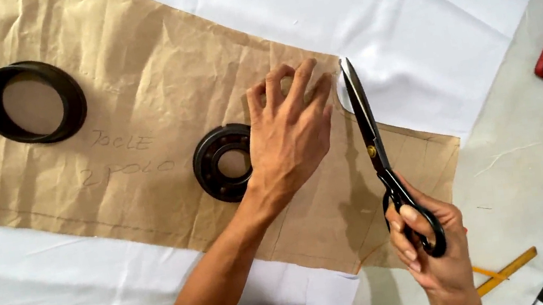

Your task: Marking a pattern on white fabric using a template, ruler, and pencil, then cutting the fabric with scissors.

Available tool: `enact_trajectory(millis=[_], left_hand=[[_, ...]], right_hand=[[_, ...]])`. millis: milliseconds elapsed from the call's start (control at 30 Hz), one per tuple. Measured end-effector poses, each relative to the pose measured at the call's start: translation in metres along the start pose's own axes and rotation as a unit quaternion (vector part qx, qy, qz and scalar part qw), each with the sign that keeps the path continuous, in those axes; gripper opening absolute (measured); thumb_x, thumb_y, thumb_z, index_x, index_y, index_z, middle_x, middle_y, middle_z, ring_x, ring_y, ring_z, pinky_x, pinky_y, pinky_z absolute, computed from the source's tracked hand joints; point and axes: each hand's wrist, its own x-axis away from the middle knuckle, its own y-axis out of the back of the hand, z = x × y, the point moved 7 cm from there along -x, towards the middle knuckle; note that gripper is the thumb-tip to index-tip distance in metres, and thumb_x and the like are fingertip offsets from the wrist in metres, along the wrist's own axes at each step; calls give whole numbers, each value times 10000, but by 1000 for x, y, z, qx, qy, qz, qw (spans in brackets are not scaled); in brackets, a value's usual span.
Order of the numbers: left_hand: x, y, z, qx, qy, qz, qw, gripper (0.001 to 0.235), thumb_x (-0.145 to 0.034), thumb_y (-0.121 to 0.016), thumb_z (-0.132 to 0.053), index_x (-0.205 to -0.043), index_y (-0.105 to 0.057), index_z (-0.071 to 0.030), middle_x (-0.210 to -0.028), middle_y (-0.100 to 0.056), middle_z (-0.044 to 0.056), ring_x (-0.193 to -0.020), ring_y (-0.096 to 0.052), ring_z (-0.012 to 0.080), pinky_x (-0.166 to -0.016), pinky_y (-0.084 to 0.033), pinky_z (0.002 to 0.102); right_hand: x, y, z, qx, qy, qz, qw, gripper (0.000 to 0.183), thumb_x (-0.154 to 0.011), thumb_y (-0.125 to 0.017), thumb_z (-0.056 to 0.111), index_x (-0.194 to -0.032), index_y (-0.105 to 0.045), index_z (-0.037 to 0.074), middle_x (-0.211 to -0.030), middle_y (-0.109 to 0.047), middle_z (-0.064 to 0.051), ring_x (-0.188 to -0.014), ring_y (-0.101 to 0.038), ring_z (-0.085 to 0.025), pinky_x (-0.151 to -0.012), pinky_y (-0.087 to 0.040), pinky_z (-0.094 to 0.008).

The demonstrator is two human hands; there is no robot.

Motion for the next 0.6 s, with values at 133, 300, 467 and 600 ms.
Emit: enact_trajectory(millis=[133,300,467,600], left_hand=[[-1,1,0,1,-2,-6,1000,295,-934,-713,-231,-1218,-667,-164,-1393,-513,-1,-1229,-503,250,-953,-430,457],[0,5,0,-17,-6,-21,1000,271,-927,-715,-204,-1190,-667,-162,-1364,-516,-5,-1207,-513,242,-934,-441,430],[-1,6,0,-10,-6,-21,1000,275,-919,-719,-180,-1187,-663,-156,-1368,-517,0,-1209,-516,245,-938,-439,433],[0,3,1,-3,-3,-11,1000,286,-941,-696,-193,-1223,-657,-167,-1388,-507,-3,-1227,-511,244,-948,-437,443]], right_hand=[[2,-11,-1,16,16,-10,1000,502,-927,-610,86,-1422,-585,2,-707,-454,-120,-349,-359,-101,-239,-254,-171],[2,-21,-7,52,5,-44,998,512,-925,-595,61,-1437,-585,42,-708,-487,-108,-350,-403,-98,-207,-226,-178],[1,-28,-13,73,-10,-75,994,573,-897,-618,60,-1467,-564,68,-696,-485,-84,-342,-379,-94,-222,-211,-193],[2,-32,-16,79,-17,-87,993,615,-879,-636,44,-1486,-543,70,-679,-495,-71,-334,-365,-88,-206,-203,-198]])
